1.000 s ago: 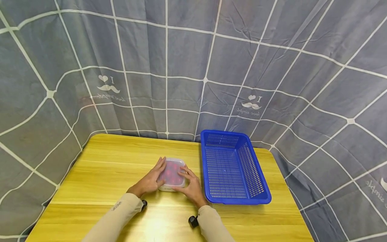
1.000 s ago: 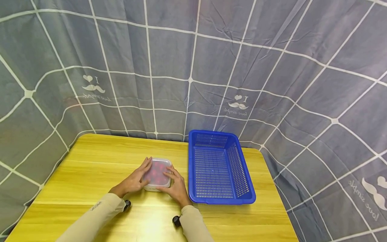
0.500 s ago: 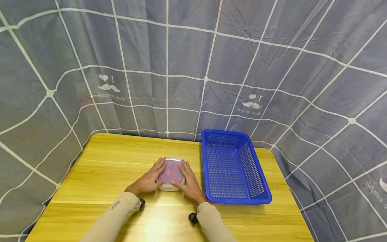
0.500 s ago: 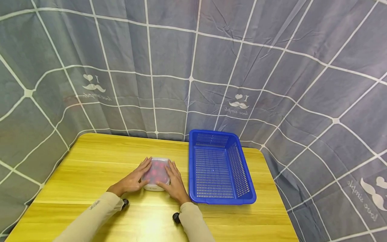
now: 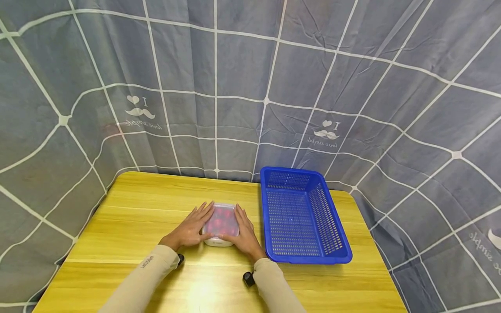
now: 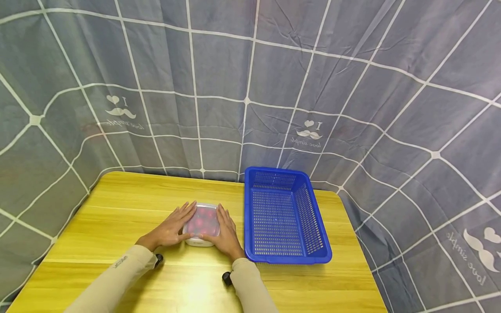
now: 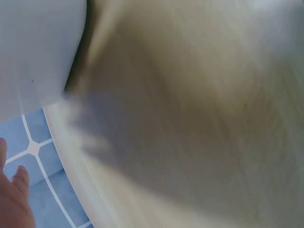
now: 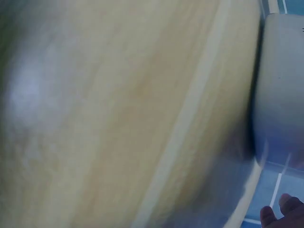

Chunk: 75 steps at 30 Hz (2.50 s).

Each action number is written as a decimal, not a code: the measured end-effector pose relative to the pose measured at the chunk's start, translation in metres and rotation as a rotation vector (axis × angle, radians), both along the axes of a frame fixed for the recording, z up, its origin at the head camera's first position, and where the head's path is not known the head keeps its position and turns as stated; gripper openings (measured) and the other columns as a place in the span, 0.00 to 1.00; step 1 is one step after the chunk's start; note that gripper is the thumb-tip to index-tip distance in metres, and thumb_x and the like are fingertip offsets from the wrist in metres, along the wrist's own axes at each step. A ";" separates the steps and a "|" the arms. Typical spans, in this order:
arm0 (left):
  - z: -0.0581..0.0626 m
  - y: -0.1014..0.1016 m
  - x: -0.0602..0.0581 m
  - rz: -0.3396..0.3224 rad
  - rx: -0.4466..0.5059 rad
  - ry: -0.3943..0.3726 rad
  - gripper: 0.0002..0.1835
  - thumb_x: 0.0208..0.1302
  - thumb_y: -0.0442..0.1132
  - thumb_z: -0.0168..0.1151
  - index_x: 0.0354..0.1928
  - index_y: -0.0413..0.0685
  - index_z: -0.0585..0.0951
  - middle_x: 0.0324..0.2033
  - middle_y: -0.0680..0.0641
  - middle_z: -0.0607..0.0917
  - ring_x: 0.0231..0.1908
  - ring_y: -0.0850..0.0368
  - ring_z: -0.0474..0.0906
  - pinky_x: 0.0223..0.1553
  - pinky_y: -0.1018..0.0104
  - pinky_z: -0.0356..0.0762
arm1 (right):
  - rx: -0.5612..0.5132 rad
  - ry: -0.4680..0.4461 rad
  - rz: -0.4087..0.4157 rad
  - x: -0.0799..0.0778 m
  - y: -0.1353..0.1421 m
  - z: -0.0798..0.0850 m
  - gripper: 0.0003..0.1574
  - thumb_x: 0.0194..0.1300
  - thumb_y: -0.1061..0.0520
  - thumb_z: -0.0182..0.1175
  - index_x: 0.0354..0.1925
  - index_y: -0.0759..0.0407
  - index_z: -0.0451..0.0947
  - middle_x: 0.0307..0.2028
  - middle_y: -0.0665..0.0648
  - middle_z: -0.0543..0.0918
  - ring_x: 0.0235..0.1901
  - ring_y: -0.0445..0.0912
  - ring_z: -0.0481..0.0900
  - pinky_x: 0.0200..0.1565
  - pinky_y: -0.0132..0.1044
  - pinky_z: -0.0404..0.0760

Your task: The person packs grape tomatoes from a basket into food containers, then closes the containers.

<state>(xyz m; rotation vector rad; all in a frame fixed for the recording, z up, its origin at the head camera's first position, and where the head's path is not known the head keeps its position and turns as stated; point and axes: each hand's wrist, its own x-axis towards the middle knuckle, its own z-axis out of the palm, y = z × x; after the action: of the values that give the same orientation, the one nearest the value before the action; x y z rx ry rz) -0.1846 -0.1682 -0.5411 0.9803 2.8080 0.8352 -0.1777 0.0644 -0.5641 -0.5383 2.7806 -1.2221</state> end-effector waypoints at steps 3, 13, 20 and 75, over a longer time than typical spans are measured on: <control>-0.001 -0.001 -0.002 0.013 -0.021 0.008 0.46 0.65 0.55 0.58 0.73 0.33 0.51 0.74 0.37 0.49 0.71 0.34 0.42 0.72 0.38 0.39 | -0.014 -0.010 -0.008 0.000 0.001 -0.003 0.66 0.55 0.32 0.66 0.77 0.54 0.42 0.76 0.50 0.43 0.74 0.56 0.41 0.71 0.63 0.46; -0.008 -0.006 -0.004 0.022 0.017 0.006 0.48 0.64 0.57 0.59 0.73 0.34 0.51 0.74 0.38 0.49 0.70 0.33 0.46 0.70 0.36 0.43 | -0.066 -0.014 -0.004 -0.002 0.001 -0.006 0.67 0.54 0.31 0.66 0.77 0.53 0.41 0.76 0.54 0.45 0.73 0.54 0.47 0.68 0.66 0.52; -0.013 -0.009 -0.003 0.023 0.058 -0.059 0.48 0.65 0.57 0.57 0.75 0.40 0.46 0.75 0.42 0.46 0.71 0.38 0.48 0.68 0.33 0.51 | -0.102 -0.048 -0.014 -0.002 -0.001 -0.008 0.67 0.54 0.31 0.67 0.77 0.52 0.42 0.76 0.49 0.44 0.72 0.53 0.50 0.69 0.62 0.55; -0.021 0.021 0.000 0.078 -0.102 0.129 0.40 0.71 0.58 0.48 0.73 0.37 0.56 0.74 0.38 0.52 0.72 0.40 0.46 0.71 0.41 0.48 | -0.004 0.022 -0.010 0.003 0.001 -0.009 0.63 0.56 0.31 0.64 0.76 0.55 0.46 0.76 0.52 0.48 0.72 0.58 0.46 0.69 0.63 0.47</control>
<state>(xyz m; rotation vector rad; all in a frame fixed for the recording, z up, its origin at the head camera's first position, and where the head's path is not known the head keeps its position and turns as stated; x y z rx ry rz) -0.1847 -0.1473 -0.5623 0.9487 2.9810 0.6496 -0.1744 0.0658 -0.5731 -0.5421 2.8032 -1.2318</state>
